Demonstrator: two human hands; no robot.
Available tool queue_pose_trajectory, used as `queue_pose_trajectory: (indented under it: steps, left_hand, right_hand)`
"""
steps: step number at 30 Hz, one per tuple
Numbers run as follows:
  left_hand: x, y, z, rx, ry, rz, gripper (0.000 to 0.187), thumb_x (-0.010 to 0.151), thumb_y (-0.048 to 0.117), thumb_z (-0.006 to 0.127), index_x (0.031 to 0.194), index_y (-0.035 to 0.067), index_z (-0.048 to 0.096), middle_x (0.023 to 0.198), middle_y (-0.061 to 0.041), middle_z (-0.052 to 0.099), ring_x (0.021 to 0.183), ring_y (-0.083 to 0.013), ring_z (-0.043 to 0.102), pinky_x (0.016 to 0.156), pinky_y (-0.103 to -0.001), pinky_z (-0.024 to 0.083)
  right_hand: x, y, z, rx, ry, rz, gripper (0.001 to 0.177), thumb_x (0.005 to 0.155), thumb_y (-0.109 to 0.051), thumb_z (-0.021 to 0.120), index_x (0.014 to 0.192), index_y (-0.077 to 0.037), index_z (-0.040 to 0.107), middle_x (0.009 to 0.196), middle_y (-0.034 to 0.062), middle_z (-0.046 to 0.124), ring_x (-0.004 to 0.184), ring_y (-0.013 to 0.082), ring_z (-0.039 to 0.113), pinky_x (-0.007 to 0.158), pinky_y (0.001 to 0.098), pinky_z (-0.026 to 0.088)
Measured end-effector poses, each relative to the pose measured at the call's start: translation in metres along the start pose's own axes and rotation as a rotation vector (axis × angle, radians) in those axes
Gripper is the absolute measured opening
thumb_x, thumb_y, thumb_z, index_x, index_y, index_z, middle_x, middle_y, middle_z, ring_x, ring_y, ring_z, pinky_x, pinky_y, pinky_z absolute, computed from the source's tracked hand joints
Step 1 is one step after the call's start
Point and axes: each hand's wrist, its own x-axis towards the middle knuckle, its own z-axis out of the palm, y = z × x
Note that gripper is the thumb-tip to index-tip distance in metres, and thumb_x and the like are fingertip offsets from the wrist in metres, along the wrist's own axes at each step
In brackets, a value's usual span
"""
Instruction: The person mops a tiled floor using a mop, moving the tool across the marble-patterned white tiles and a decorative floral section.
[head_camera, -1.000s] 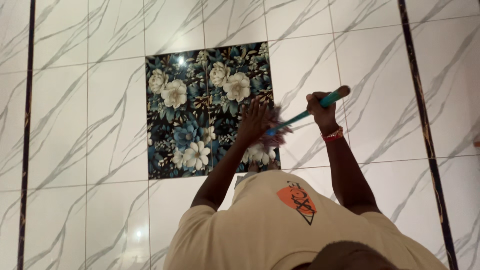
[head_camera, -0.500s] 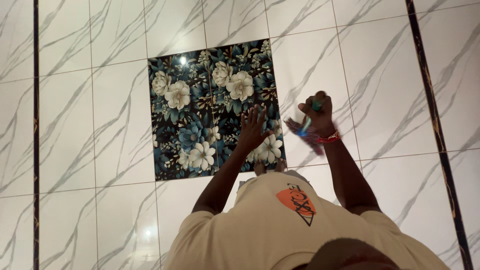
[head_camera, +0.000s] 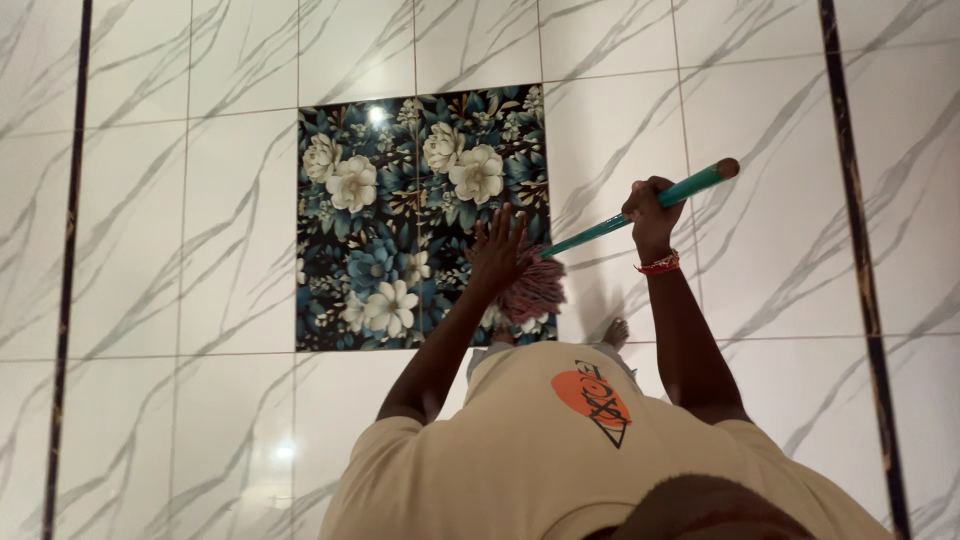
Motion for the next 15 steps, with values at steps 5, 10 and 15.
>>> queue_pose_trajectory:
  steps: [5, 10, 15]
  left_hand:
    - [0.020, 0.039, 0.018, -0.058, 0.036, -0.020, 0.098, 0.096, 0.060, 0.066, 0.164, 0.012, 0.013, 0.170, -0.022, 0.006, 0.157, -0.0418, 0.008, 0.121, -0.067, 0.001]
    - [0.045, 0.106, 0.019, -0.053, -0.052, -0.088, 0.099, 0.093, 0.062, 0.061, 0.167, 0.016, 0.014, 0.173, -0.019, 0.004, 0.160, -0.0394, 0.009, 0.127, -0.063, 0.003]
    - [0.068, 0.155, 0.032, -0.093, 0.033, -0.009, 0.097, 0.095, 0.065, 0.057, 0.166, 0.014, 0.015, 0.173, -0.022, 0.004, 0.159, -0.0404, 0.009, 0.124, -0.065, 0.002]
  right_hand:
    - [0.028, -0.032, -0.031, -0.120, -0.149, -0.052, 0.039, 0.099, 0.005, 0.056, 0.066, -0.011, 0.041, 0.053, 0.0017, 0.046, 0.043, 0.0081, 0.043, 0.041, 0.0247, 0.034]
    - [0.043, -0.070, -0.072, -0.332, -0.146, -0.055, 0.039, 0.100, 0.001, 0.064, 0.066, -0.011, 0.047, 0.053, 0.0002, 0.049, 0.044, 0.0075, 0.045, 0.043, 0.0245, 0.036]
    - [0.057, -0.086, -0.142, -0.421, -0.146, -0.110, 0.040, 0.102, -0.002, 0.072, 0.070, -0.010, 0.050, 0.059, -0.0015, 0.049, 0.050, 0.0075, 0.047, 0.048, 0.0250, 0.036]
